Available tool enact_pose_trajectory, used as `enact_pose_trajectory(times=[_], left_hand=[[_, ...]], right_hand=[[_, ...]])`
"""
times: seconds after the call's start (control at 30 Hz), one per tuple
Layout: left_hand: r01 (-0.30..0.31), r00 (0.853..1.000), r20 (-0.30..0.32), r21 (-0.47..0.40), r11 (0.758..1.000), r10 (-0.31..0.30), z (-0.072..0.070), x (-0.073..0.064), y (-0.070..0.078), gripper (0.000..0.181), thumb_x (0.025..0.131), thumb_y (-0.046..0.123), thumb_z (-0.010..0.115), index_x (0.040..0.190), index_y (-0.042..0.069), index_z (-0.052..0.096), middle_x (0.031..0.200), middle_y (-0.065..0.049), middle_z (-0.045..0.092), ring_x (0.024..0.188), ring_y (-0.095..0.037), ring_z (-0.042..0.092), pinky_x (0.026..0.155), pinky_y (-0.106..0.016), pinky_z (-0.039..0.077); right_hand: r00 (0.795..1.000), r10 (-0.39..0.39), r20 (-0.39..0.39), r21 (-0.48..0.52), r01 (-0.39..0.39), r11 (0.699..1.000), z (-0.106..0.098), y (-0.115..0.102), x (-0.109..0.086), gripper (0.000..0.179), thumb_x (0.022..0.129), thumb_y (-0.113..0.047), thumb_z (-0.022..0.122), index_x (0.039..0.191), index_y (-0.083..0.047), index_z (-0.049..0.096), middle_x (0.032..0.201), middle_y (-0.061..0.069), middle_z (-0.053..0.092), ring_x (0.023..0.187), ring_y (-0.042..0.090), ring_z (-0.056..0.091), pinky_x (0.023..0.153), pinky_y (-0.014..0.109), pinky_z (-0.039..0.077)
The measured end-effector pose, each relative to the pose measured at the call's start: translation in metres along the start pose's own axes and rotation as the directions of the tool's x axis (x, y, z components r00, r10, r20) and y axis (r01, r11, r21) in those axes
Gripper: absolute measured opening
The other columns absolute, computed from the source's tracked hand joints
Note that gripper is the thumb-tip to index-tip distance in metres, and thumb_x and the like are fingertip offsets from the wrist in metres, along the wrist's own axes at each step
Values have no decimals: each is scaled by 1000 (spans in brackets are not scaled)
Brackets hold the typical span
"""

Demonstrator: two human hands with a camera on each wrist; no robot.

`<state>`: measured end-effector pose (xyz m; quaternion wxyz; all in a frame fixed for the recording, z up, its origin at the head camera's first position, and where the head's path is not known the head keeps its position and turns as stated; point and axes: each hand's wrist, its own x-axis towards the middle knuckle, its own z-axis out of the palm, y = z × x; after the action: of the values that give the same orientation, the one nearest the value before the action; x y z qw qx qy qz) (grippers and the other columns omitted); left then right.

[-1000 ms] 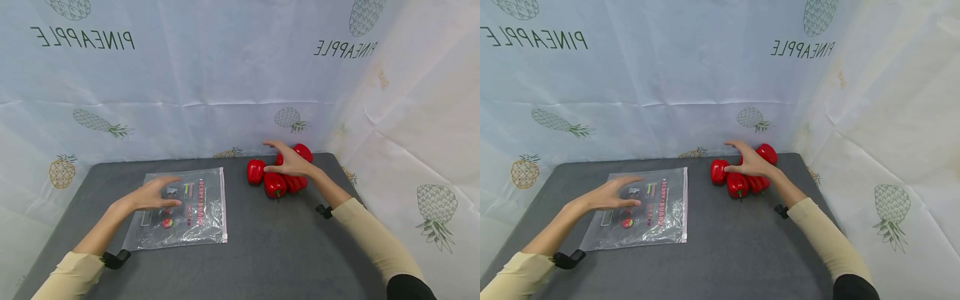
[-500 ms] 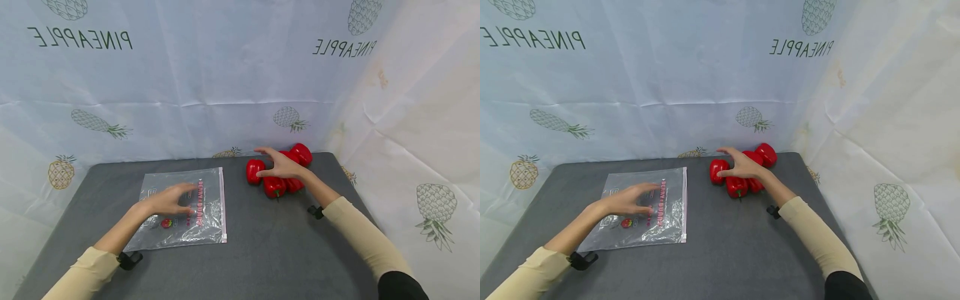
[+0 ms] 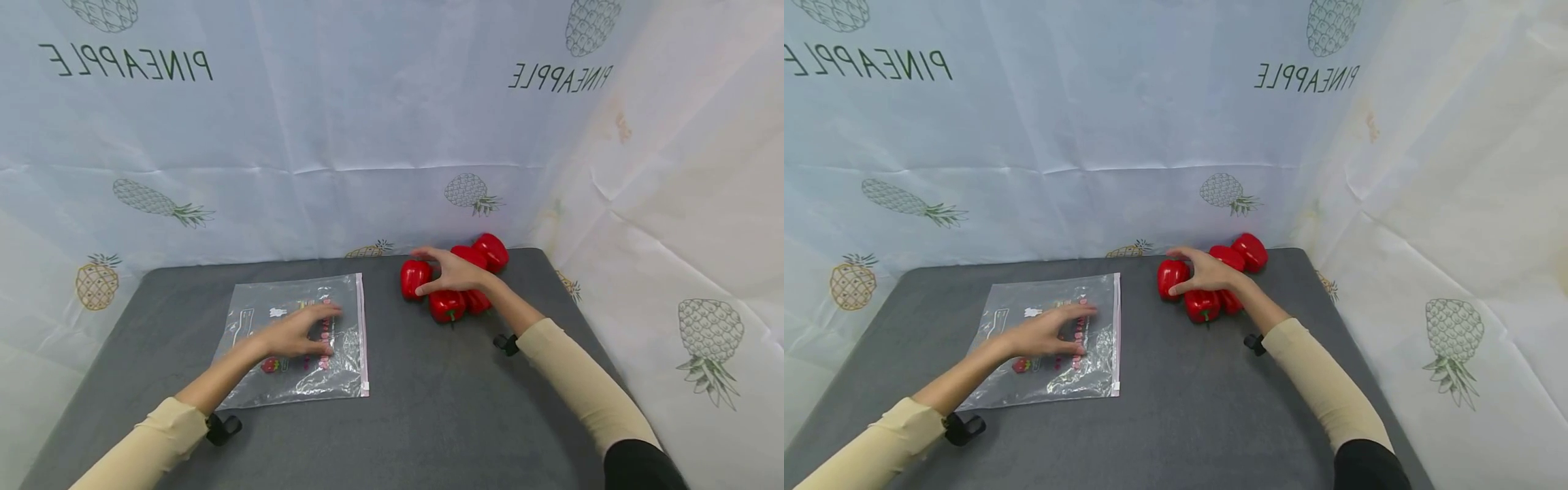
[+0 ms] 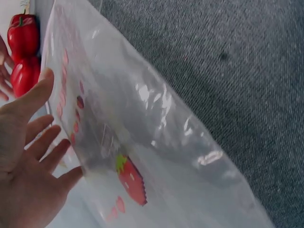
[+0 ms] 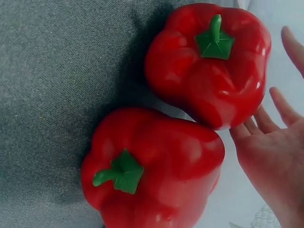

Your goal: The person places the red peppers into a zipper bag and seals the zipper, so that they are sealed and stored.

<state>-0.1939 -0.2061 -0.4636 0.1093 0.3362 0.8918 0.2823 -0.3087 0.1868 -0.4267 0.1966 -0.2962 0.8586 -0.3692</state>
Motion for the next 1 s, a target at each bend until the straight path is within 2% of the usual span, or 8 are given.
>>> enact_pose_trajectory(times=[0.33, 0.47, 0.53, 0.67, 0.8, 0.9, 1.0], left_hand=[[11, 999, -50, 43, 999, -9, 8, 5, 0, 52, 93, 13, 86, 137, -9, 68, 146, -28, 66, 145, -55, 54, 122, -68, 42], [-1, 997, -73, 21, 1000, 2, 11, 5, -4, 45, 94, 12, 85, 132, -7, 72, 141, -25, 69, 144, -55, 54, 120, -69, 44], [-27, 995, -94, 16, 1000, 29, 15, 6, -11, 44, 94, 16, 86, 131, -5, 73, 138, -23, 70, 144, -57, 54, 118, -70, 45], [-62, 989, -133, 37, 997, 67, 31, 9, -43, 54, 92, 31, 89, 135, 1, 73, 140, -16, 69, 140, -48, 59, 114, -65, 51], [-40, 991, -124, 79, 996, 50, 44, 12, -72, 75, 86, 51, 91, 142, 5, 70, 147, -10, 66, 140, -37, 62, 113, -59, 54], [-37, 992, -118, 109, 993, 50, 48, 13, -80, 85, 82, 62, 89, 144, 8, 69, 148, -8, 65, 140, -34, 62, 113, -56, 55], [-54, 990, -127, 104, 993, 67, 46, 12, -74, 83, 83, 60, 90, 143, 7, 70, 145, -9, 66, 135, -34, 64, 110, -55, 56]], right_hand=[[998, 57, 33, -60, -55, 997, 3, 0, 5, 92, 87, -29, 89, 164, -15, 41, 165, 14, 47, 151, 38, 44, 115, 61, 55], [997, 73, 34, -82, -70, 994, 4, 0, 8, 93, 86, -28, 90, 164, -14, 41, 163, 14, 49, 150, 38, 46, 116, 61, 54], [997, 66, 31, -82, -64, 995, 4, 0, 10, 92, 87, -25, 89, 164, -12, 41, 163, 14, 49, 150, 38, 47, 116, 61, 54], [998, 43, 38, -67, -40, 997, 5, 1, 12, 88, 90, -21, 87, 164, -7, 40, 164, 16, 49, 151, 40, 48, 116, 60, 54], [998, 35, 55, -57, -32, 998, 6, 0, 13, 85, 92, -20, 86, 163, -9, 42, 165, 17, 48, 150, 42, 49, 116, 59, 55], [998, 37, 54, -71, -33, 997, 8, 0, 15, 83, 92, -21, 85, 163, -10, 43, 165, 16, 49, 150, 41, 49, 116, 58, 56], [998, 40, 48, -85, -36, 996, 8, 0, 16, 82, 93, -21, 85, 163, -10, 45, 164, 15, 50, 149, 40, 51, 114, 57, 57]])
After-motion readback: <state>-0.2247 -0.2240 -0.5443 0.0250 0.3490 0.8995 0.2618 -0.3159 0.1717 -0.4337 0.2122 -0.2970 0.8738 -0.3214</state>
